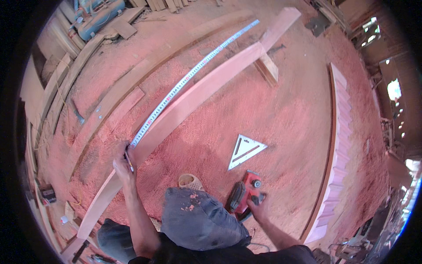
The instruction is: The person measures and marks a long wooden plank using a tape measure and pencil. They repeatedly position the tape measure along the plank, mark measurement points, and adjust the tape to continue marking along the length.
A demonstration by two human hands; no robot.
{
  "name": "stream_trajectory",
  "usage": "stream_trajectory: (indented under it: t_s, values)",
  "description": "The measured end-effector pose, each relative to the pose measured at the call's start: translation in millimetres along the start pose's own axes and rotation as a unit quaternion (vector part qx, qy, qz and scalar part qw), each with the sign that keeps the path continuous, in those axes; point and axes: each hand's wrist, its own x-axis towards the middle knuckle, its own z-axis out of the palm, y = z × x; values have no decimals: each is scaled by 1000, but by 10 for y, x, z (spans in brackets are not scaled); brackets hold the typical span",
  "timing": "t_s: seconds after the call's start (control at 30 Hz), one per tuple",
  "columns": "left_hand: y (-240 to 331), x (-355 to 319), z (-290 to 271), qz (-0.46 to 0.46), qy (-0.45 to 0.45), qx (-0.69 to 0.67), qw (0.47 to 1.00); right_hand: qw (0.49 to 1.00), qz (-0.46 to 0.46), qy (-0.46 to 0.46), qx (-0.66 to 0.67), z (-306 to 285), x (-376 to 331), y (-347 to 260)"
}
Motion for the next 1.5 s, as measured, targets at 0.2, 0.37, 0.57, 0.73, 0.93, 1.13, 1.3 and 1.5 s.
stream_trajectory:
  t_s: [0.2, 0.37, 0.57, 0.73, 0.93, 1.13, 1.3, 1.5]
  values:
    - [-3, -24, 15, -32, 2, -18, 999, 936, 90, -134, 312, 167, -4, 420]
    - [-20, -12, 5, 15, 43, -43, 998, 917, 83, -129, 369, -371, 8, 956]
    - [-50, 9, -32, -10, 3, -28, 1000, 919, 215, 46, 326, -688, 65, 2075]
    - [11, -7, -58, -42, -12, -61, 997, 860, 216, 103, 450, -724, 32, 2661]
    - [44, 51, -82, 35, 17, -36, 999, 924, 337, 181, 22, -886, 84, 1824]
    - [41, 15, -90, -14, -25, -23, 999, 984, -122, 84, -98, 300, 964, -424]
    - [-42, -2, -54, 23, 15, -37, 999, 985, -105, 80, -114, 1213, 1170, -1583]
    - [-68, -3, -46, 24, 18, -3, 1000, 969, -113, 117, -187, 1056, 1131, -1458]
